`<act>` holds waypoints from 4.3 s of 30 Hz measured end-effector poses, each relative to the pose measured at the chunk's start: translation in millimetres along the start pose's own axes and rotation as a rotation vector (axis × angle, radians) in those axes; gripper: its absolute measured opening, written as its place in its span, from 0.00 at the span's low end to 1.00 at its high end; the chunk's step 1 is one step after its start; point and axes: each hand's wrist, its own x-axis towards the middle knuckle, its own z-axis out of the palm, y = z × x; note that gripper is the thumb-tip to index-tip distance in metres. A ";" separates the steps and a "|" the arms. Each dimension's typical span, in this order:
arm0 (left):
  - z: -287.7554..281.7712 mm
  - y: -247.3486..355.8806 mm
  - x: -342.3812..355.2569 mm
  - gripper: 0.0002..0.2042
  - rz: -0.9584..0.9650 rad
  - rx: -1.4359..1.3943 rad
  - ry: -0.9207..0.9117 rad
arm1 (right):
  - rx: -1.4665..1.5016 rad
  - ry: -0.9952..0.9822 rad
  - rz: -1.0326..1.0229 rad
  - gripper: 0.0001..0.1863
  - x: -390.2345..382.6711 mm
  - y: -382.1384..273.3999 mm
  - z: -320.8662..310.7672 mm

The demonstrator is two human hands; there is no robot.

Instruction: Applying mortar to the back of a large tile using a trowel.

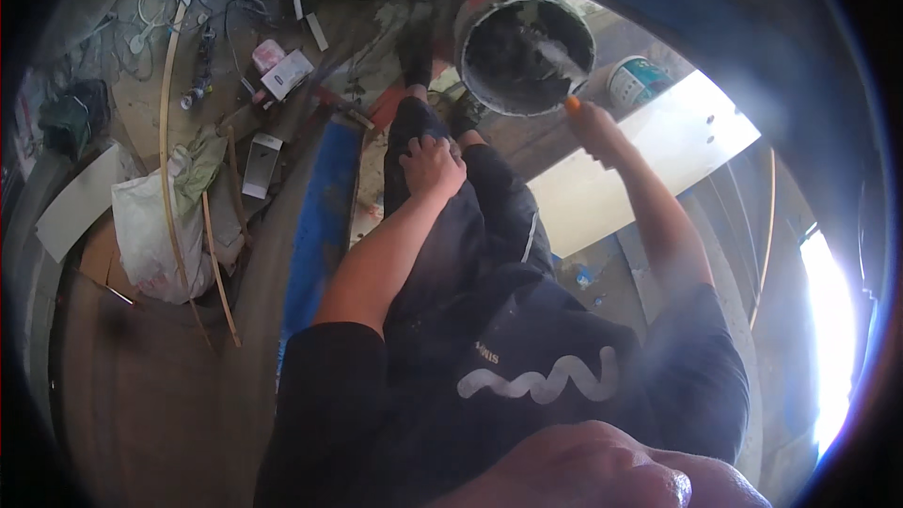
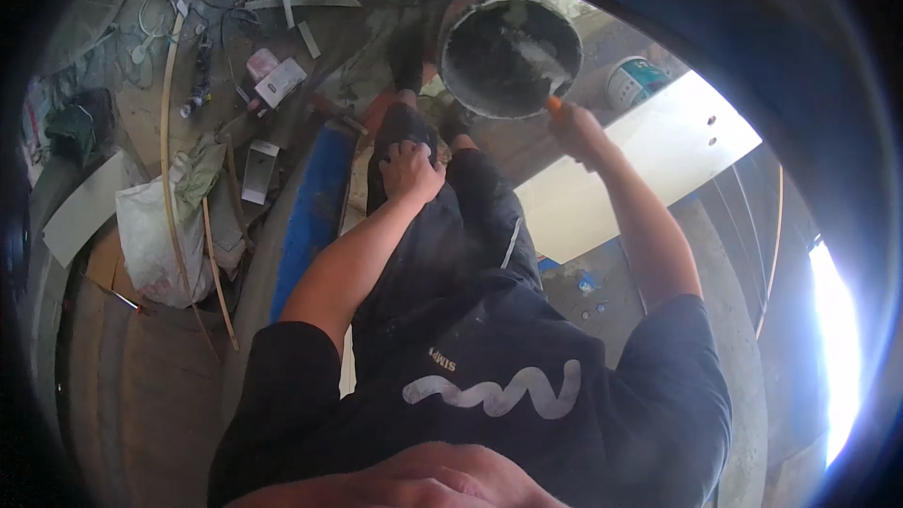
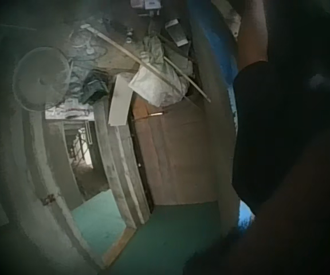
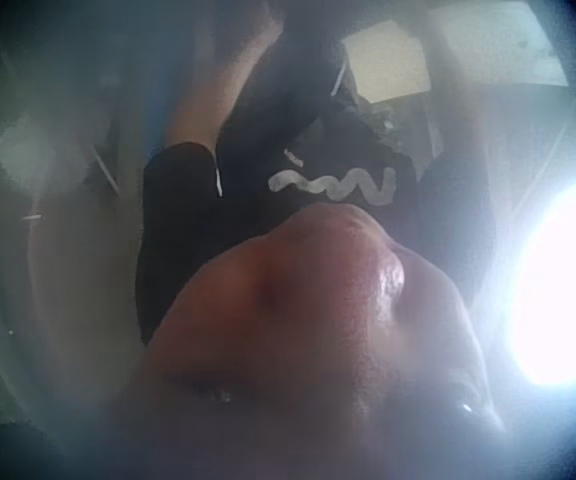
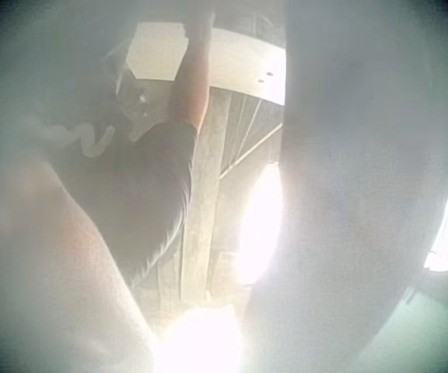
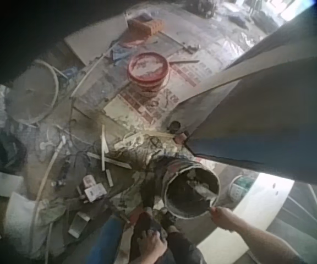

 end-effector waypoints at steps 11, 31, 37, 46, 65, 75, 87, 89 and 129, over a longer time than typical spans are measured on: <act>-2.8 -1.6 27.5 0.18 0.147 -0.042 0.077 | -0.387 0.049 0.049 0.15 221.9 7.9 61.3; -6.9 -15.9 40.8 0.21 0.011 -0.032 -0.006 | -0.325 -0.369 -0.111 0.14 193.2 32.2 137.6; -24.6 -4.7 51.0 0.23 0.049 -0.025 -0.048 | 0.400 -0.469 0.307 0.10 70.0 51.3 -2.8; -40.2 -18.1 64.9 0.22 0.030 -0.105 -0.151 | 0.389 -0.413 0.372 0.10 159.8 28.7 100.5; -34.9 49.1 523.3 0.38 0.168 0.123 0.268 | 0.243 -0.381 0.147 0.17 199.8 11.1 56.1; -113.7 60.6 429.9 0.24 0.073 -1.687 -0.506 | 0.130 -0.094 -0.091 0.20 218.4 109.5 103.2; -69.8 30.7 422.6 0.19 -0.090 -1.278 0.065 | -0.355 -0.070 0.075 0.15 199.0 23.8 66.3; -56.9 20.1 323.3 0.17 -0.036 -1.332 0.075 | -0.376 -0.053 0.090 0.15 182.3 34.0 42.5; 50.6 0.2 22.6 0.14 0.085 -0.049 0.068 | 0.532 0.730 -0.051 0.18 176.1 38.9 132.9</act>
